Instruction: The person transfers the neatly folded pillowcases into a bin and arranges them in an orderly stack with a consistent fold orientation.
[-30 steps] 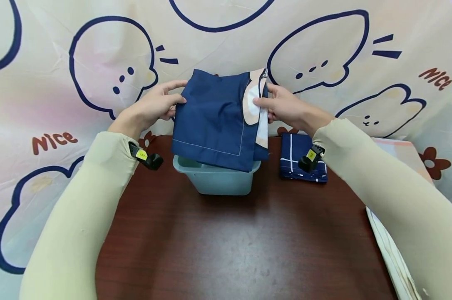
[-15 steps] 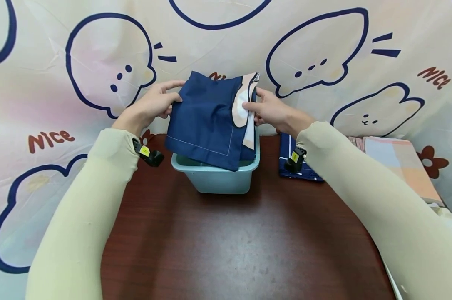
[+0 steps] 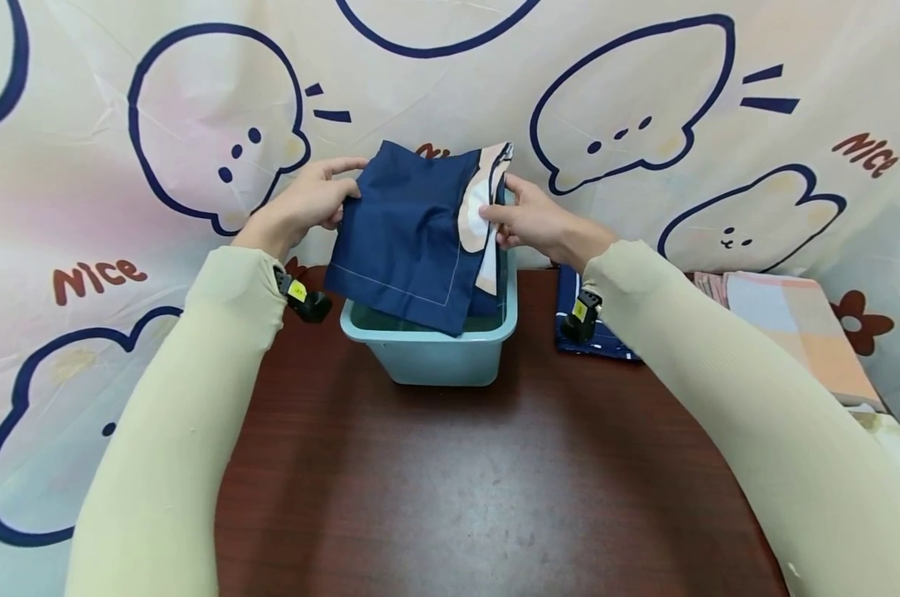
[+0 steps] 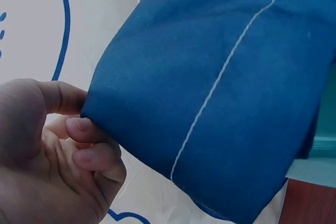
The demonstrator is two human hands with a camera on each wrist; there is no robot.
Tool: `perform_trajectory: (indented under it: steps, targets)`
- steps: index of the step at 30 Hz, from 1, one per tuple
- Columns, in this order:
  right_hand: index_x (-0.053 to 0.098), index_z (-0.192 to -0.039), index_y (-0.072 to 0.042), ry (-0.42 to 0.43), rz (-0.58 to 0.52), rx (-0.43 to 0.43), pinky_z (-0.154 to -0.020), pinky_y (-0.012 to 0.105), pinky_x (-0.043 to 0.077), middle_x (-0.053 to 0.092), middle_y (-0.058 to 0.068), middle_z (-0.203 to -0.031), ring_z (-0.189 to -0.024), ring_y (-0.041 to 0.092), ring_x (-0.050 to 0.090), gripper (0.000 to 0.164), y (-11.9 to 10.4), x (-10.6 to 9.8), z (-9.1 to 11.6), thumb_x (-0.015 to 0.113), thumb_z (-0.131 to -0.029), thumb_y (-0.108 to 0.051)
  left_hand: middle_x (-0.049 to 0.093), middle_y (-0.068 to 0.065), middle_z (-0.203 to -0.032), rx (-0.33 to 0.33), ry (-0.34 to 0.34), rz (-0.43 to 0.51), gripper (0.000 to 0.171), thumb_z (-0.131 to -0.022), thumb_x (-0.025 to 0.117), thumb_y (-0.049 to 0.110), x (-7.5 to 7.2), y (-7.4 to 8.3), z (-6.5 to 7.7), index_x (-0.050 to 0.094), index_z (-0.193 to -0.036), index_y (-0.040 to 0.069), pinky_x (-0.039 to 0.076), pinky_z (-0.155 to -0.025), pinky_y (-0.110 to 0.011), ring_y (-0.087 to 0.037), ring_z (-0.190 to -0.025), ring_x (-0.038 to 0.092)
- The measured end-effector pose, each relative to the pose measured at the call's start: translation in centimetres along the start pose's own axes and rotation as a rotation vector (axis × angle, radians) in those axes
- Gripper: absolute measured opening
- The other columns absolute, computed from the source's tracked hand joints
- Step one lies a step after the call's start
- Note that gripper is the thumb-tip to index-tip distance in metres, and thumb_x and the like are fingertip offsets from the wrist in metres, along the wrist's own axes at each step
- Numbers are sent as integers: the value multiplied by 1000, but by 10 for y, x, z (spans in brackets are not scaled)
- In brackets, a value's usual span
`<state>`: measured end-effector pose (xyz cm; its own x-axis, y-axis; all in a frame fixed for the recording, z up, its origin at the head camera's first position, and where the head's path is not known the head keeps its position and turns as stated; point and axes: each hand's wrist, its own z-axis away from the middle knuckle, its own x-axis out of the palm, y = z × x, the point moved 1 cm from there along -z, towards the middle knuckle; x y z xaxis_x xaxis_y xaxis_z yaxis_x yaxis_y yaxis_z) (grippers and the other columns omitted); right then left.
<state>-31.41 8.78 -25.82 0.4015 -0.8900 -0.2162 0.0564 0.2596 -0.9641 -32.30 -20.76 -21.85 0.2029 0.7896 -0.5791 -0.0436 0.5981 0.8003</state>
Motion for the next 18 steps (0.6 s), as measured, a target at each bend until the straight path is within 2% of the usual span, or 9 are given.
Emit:
perform_trajectory:
  steps: [5, 10, 13, 18]
  targets:
    - [38, -136, -17, 0, -15, -4, -67, 23, 51, 59, -2, -77, -64, 13, 54, 33, 0, -1, -3, 52, -106, -17, 40, 8, -50, 14, 43, 26, 54, -103, 42, 15, 4, 1, -1, 40, -156, 24, 43, -54, -22, -9, -46, 43]
    - [36, -145, -19, 4, -30, -5, -70, 25, 52, 58, -1, -77, -66, 13, 54, 42, 2, -3, -3, 50, -106, -14, 46, 5, -57, 10, 62, 39, 55, -102, 41, 12, 9, 3, -3, 40, -156, 22, 48, -53, -20, -8, -48, 48]
    - [35, -150, -21, 9, -32, -13, -71, 27, 52, 59, -1, -77, -66, 14, 55, 47, 3, -4, -3, 50, -106, -13, 48, 3, -64, 7, 54, 31, 56, -102, 41, 11, 11, 3, -4, 39, -157, 21, 49, -53, -19, -7, -49, 50]
    - [35, -148, -20, -2, 5, 8, -70, 26, 52, 57, -1, -76, -66, 14, 54, 45, 9, 0, -6, 51, -106, -13, 48, 3, -65, -17, 4, -15, 55, -104, 41, 12, 13, 2, -4, 36, -158, 22, 51, -55, -19, -8, -51, 51]
